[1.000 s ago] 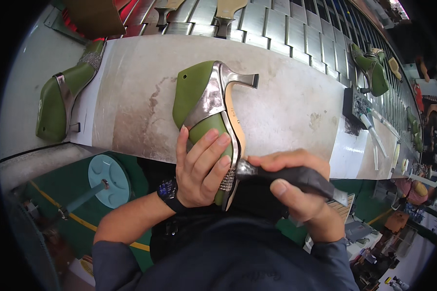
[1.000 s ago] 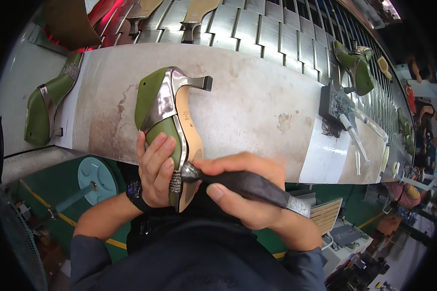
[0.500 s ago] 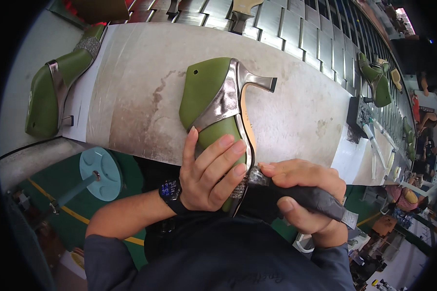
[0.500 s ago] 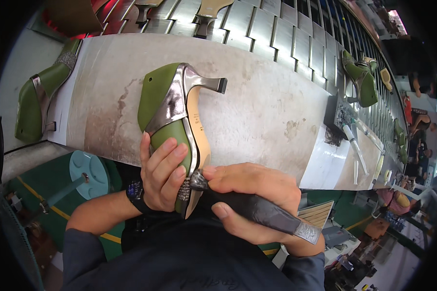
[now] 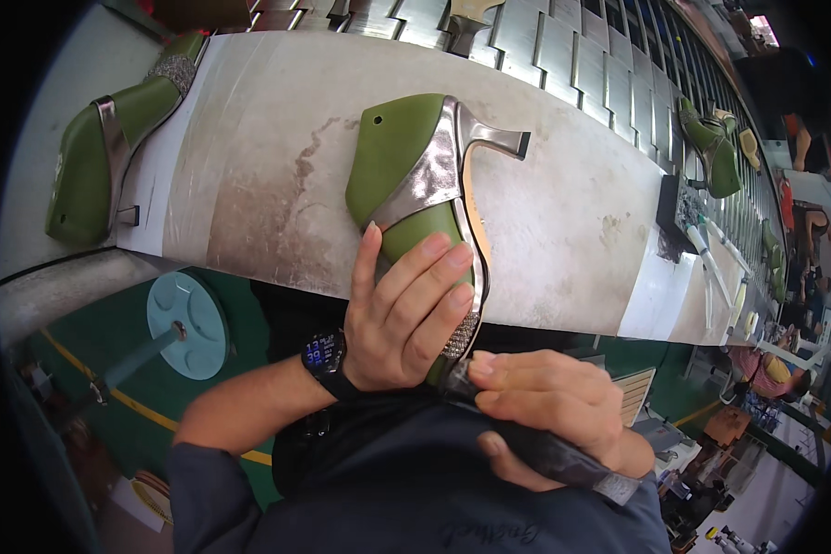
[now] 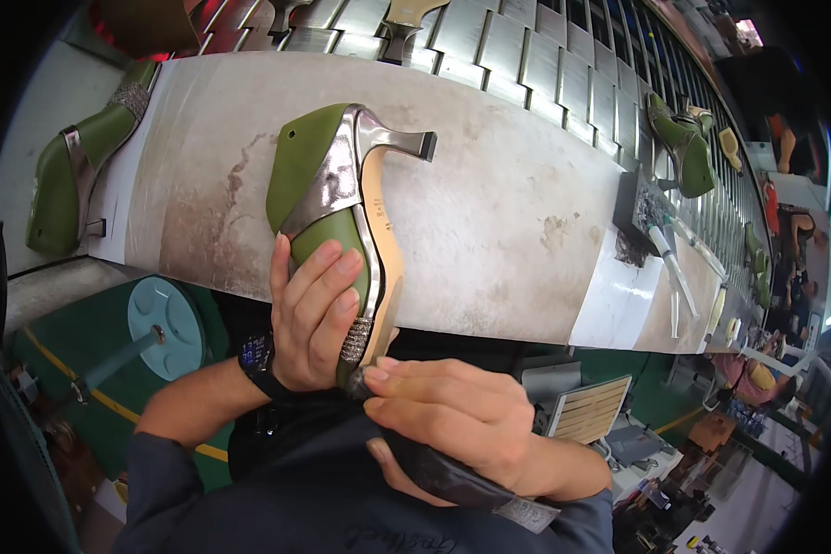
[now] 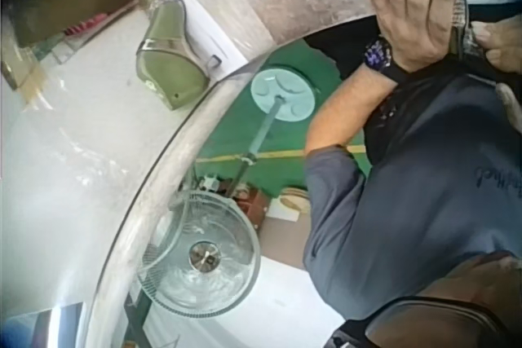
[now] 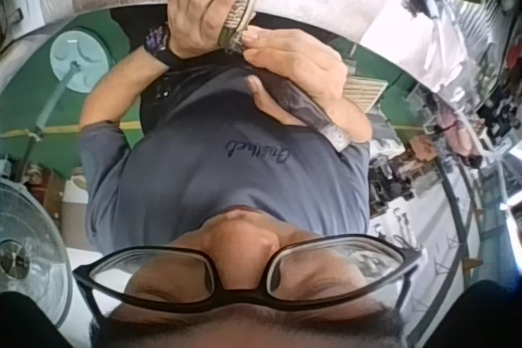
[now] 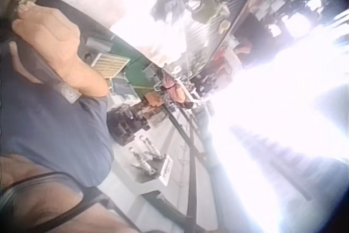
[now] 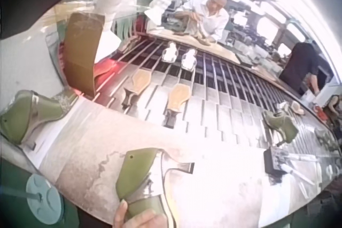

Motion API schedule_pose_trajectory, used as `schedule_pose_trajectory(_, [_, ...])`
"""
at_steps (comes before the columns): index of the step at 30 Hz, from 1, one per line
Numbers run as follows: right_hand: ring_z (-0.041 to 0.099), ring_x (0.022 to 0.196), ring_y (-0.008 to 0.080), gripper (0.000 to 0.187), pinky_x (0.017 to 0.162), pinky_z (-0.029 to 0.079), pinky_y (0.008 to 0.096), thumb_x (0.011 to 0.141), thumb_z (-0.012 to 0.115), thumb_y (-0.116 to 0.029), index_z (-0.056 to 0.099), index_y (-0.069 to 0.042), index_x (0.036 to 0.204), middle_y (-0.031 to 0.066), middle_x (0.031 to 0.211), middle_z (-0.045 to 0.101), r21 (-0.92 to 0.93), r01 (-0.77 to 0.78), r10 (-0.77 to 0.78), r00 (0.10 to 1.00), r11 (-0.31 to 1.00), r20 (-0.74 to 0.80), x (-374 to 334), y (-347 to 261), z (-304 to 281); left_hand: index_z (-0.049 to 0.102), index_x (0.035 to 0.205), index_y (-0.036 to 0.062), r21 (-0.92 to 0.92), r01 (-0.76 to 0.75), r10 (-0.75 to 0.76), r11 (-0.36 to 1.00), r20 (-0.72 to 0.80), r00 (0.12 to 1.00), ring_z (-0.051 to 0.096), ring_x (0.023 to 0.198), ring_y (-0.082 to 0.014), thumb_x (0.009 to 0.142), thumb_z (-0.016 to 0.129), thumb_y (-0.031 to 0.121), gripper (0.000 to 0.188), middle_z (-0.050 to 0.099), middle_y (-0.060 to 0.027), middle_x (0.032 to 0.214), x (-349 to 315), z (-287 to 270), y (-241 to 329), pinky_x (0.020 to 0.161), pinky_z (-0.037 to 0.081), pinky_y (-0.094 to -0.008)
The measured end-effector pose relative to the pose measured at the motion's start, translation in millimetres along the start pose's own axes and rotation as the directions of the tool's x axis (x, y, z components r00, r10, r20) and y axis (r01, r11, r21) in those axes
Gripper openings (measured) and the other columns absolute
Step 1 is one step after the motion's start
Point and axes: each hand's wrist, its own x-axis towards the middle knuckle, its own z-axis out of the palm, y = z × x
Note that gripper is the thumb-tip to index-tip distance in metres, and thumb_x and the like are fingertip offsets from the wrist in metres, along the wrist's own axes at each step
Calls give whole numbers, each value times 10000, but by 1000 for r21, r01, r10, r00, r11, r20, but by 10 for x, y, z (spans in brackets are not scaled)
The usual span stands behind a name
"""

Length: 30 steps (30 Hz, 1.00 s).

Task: The person applies adhesive using a syringe to the seams of a green and silver heeled shoe, presses and hammers the outsole into place, and uses a wooden tool to smooth the sole against the upper.

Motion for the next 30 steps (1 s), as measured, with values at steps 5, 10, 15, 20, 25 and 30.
schedule_pose_trajectory(5, [788, 1007, 357, 317, 884, 649, 373, 762, 871, -53, 755, 55, 1036, 224, 1058, 778, 138, -96, 85, 993, 986, 86, -96, -27, -31, 412, 1481, 8, 38, -113, 111, 993, 65, 992, 610, 1314, -442, 969, 776, 346, 714, 578, -257, 1437, -58, -33, -112, 1189, 318, -745])
schedule_pose_trajectory(10, [712, 1210, 410, 402, 1059, 575, 474, 926, 820, -183, 658, 59, 1203, 322, 1253, 706, 421, -147, 280, 921, 895, -272, -238, -160, -240, 417, 1457, -12, 58, -129, 123, 990, 93, 988, 611, 1309, -451, 957, 788, 335, 713, 575, -271, 1429, -92, -61, -139, 1183, 315, -755])
schedule_pose_trajectory(15, [743, 1162, 311, 316, 1019, 579, 390, 941, 793, -112, 663, 25, 1194, 262, 1226, 748, 289, -361, 397, 915, 887, -74, 35, 77, -127, 543, 1340, 45, -31, -34, 34, 999, -10, 999, 631, 1327, -366, 1048, 595, 111, 305, 656, -188, 1393, -9, -27, -60, 1213, 303, -726])
schedule_pose_trajectory(20, [780, 1079, 316, 304, 957, 614, 376, 845, 824, -17, 706, 32, 1121, 229, 1160, 777, 250, -242, 270, 959, 937, -82, 132, 162, -96, 548, 1333, 52, 0, -7, 7, 1000, -1, 1000, 633, 1323, -363, 1055, 590, 143, 296, 661, -182, 1380, -52, -55, -94, 1205, 318, -727])
schedule_pose_trajectory(25, [781, 1074, 354, 333, 943, 634, 413, 788, 849, 1, 724, 67, 1089, 259, 1119, 770, 145, -99, 109, 992, 984, -63, -15, 68, 53, 513, 1364, 22, 31, -60, 59, 998, 28, 998, 614, 1325, -405, 1034, 652, 214, 406, 624, -223, 1395, -49, -57, -161, 1196, 313, -746])
schedule_pose_trajectory(30, [756, 1143, 321, 304, 1008, 593, 387, 904, 790, -27, 685, 51, 1178, 269, 1236, 743, 318, -314, 356, 931, 894, -80, 41, 134, -71, 555, 1326, 70, -11, 21, -21, 1000, 21, 1000, 621, 1339, -349, 1057, 594, 147, 282, 657, -164, 1388, -17, -68, -91, 1220, 299, -723])
